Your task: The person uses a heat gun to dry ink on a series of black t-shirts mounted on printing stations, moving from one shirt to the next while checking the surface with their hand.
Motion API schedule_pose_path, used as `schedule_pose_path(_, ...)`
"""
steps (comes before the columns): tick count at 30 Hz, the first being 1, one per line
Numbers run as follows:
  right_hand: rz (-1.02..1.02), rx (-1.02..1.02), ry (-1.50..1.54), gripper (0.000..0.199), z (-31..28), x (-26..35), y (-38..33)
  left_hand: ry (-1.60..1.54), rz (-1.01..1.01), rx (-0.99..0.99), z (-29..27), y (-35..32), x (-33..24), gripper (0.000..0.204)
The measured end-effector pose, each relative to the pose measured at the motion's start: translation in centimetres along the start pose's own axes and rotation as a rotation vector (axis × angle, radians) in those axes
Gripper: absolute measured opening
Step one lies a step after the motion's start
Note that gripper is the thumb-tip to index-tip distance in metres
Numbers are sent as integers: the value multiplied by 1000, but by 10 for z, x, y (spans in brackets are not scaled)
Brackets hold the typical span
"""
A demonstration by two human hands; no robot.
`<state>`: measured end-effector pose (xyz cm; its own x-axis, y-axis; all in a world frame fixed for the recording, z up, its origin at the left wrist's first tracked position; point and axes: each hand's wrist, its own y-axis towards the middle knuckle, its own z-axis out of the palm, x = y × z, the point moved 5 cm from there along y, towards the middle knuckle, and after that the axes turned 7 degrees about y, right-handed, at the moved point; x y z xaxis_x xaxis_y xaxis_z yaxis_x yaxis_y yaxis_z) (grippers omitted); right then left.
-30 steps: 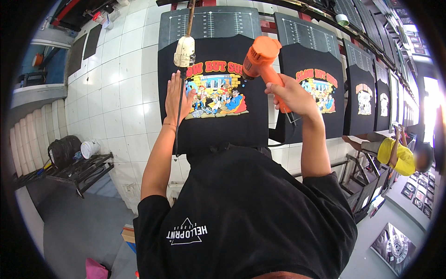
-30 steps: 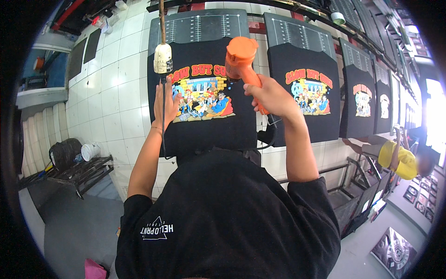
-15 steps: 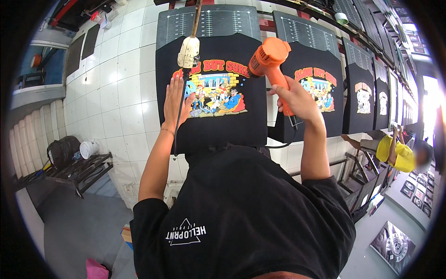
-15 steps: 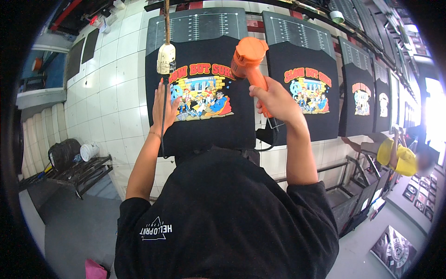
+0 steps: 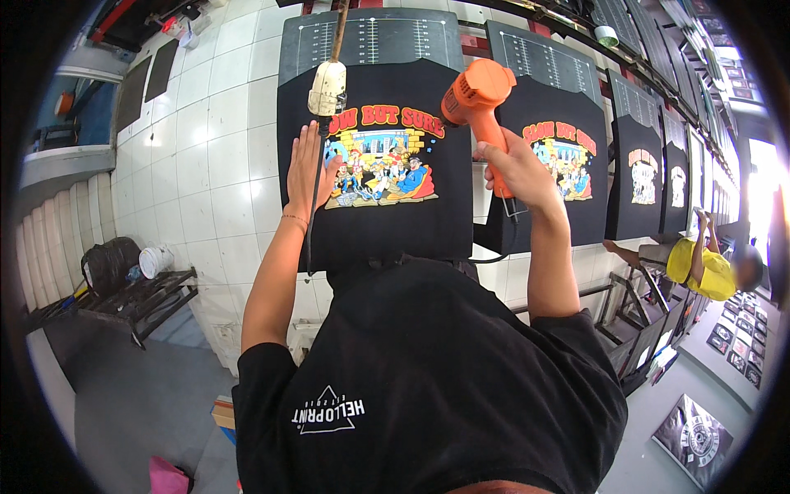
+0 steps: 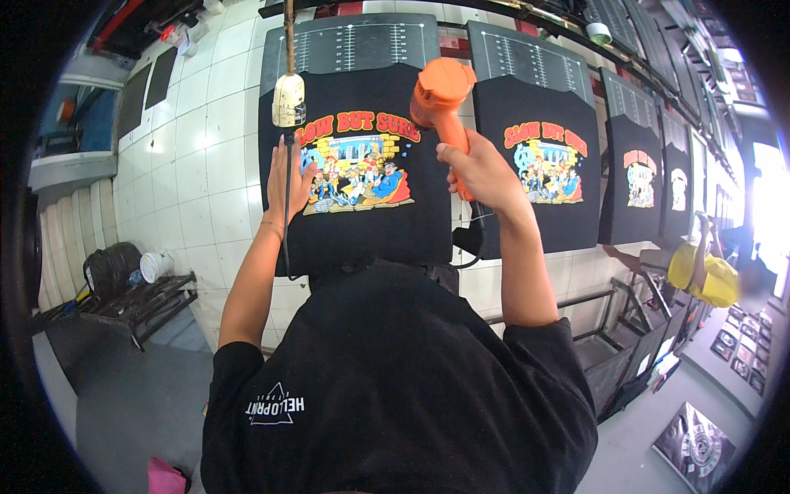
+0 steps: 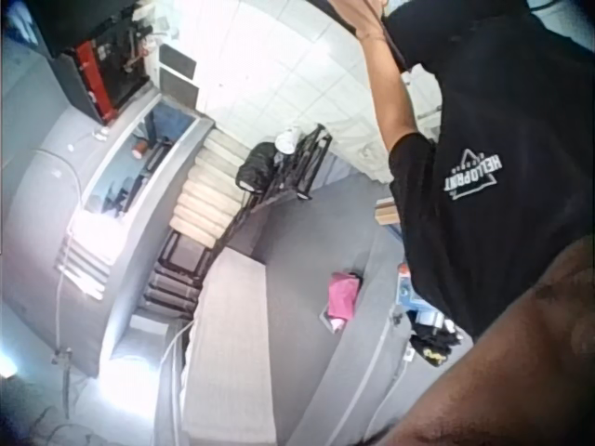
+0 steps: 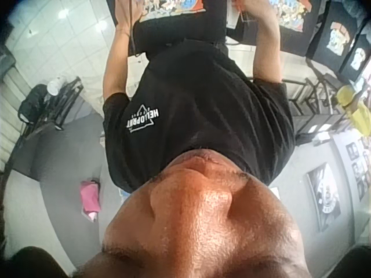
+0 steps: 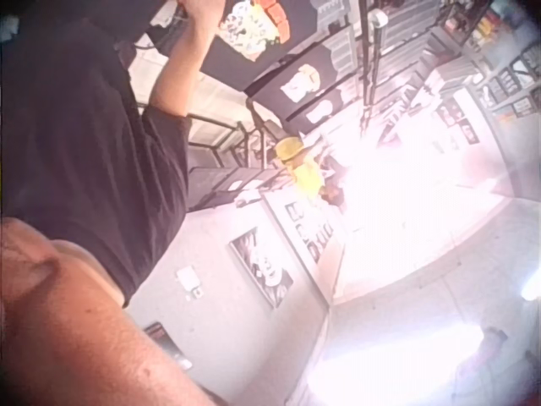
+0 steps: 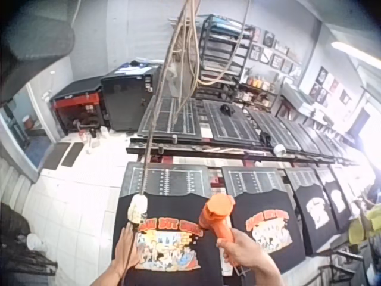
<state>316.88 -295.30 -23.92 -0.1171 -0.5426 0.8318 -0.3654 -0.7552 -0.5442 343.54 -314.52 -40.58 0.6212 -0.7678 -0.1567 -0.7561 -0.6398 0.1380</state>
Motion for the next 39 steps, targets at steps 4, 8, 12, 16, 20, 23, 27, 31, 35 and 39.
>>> schedule_pose_path(4,-9,37,23,38,3,3,8,-45,-14,7,-2,-1,-2,76)
schedule_pose_path(8,-58,8,26,37,12,0,15,-84,11,-31,-5,-7,-6,74)
schedule_pose_path(12,-3,78,38,38,13,9,18,-25,-47,-2,-4,-15,-3,73)
schedule_pose_path(16,-13,90,-11,40,24,13,25,-44,-101,-19,-4,-23,0,71)
schedule_pose_path(20,-32,119,-1,41,29,20,28,-62,-108,5,-8,-32,-3,71)
schedule_pose_path(23,-54,141,-53,41,39,20,32,-54,-82,1,-7,-37,-3,71)
schedule_pose_path(27,-16,223,-45,40,45,25,38,-33,-84,-13,-9,-27,2,70)
schedule_pose_path(31,-40,235,-81,40,56,26,44,-21,-62,-58,-9,-7,5,69)
schedule_pose_path(35,-35,249,-5,38,60,33,41,-4,-61,-46,-7,-2,6,68)
schedule_pose_path(39,-46,242,-101,39,68,31,48,-37,-58,-65,-11,-13,2,67)
